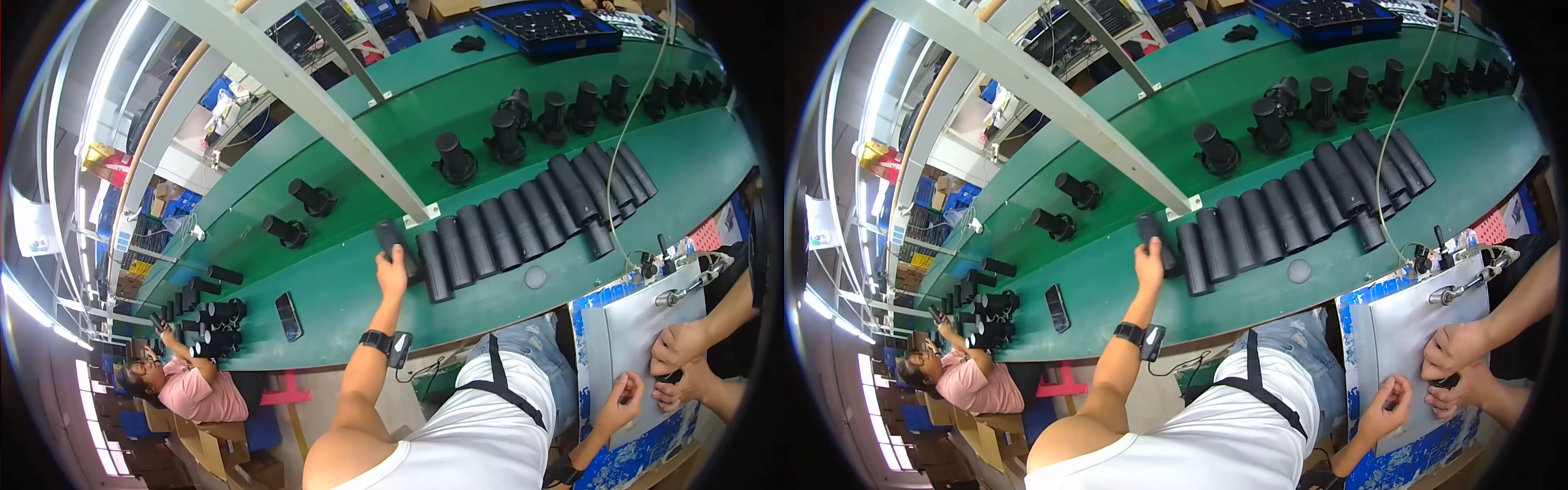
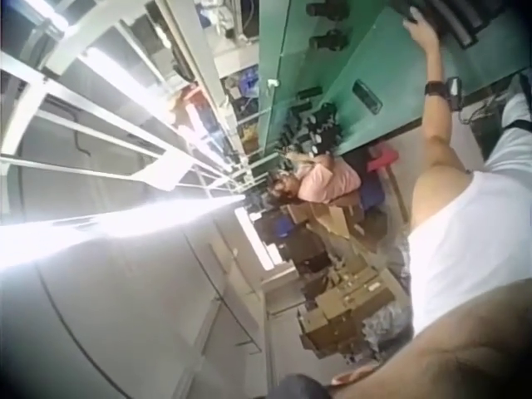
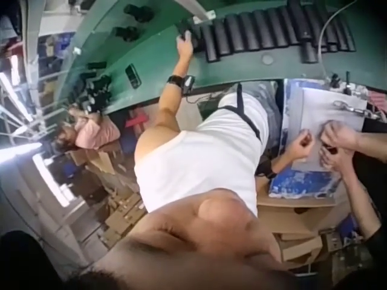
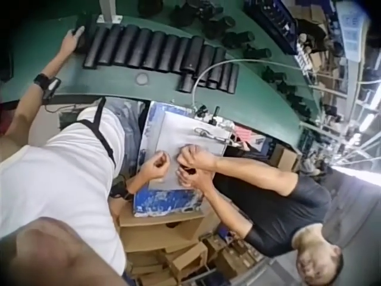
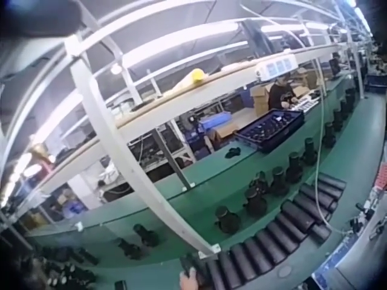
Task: The person picks up a black cylinder from the table, places it into a metal fixture, and presses it down before removing it. They then pick up a black ring, place it into the fixture, and press it down before setting it back on the table.
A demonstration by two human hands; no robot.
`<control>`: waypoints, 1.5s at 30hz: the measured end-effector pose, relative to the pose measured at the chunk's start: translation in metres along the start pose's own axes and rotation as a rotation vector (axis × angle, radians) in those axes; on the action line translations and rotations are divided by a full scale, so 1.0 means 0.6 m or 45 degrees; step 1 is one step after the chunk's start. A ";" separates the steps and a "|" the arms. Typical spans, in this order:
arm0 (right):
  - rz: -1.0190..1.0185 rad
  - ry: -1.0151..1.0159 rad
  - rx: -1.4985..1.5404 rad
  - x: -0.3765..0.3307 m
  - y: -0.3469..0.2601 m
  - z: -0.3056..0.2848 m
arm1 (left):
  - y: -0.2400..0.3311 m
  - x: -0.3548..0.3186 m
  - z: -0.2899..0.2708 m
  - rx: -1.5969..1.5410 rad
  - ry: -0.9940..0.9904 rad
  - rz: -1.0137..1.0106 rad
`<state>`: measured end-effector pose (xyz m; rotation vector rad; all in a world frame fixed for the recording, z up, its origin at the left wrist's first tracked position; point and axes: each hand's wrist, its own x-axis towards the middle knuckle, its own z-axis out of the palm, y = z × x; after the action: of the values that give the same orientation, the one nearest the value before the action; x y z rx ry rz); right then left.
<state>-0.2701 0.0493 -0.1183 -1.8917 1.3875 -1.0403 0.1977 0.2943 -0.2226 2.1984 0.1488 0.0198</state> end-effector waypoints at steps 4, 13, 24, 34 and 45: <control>0.073 -0.034 0.069 -0.001 0.027 -0.011 | 0.153 -0.057 -0.026 -0.735 -0.359 -0.139; 0.200 -0.554 0.965 0.008 -0.144 0.033 | 0.299 -0.377 0.046 -1.142 -1.808 -0.292; -0.716 -0.243 -0.307 0.033 -0.175 -0.072 | 0.437 -0.428 0.110 -0.759 -2.318 0.174; -0.409 0.148 0.034 0.025 -0.132 -0.145 | 0.470 -0.495 0.157 -1.055 -2.769 0.317; -0.104 -0.167 -0.610 0.159 -0.165 -0.231 | 0.403 -0.545 0.232 -0.612 -1.627 1.597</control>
<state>-0.3213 -0.0115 0.0600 -2.3251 1.5938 -0.6385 -0.0929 0.0035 -0.0970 1.1622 -1.6950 -0.5564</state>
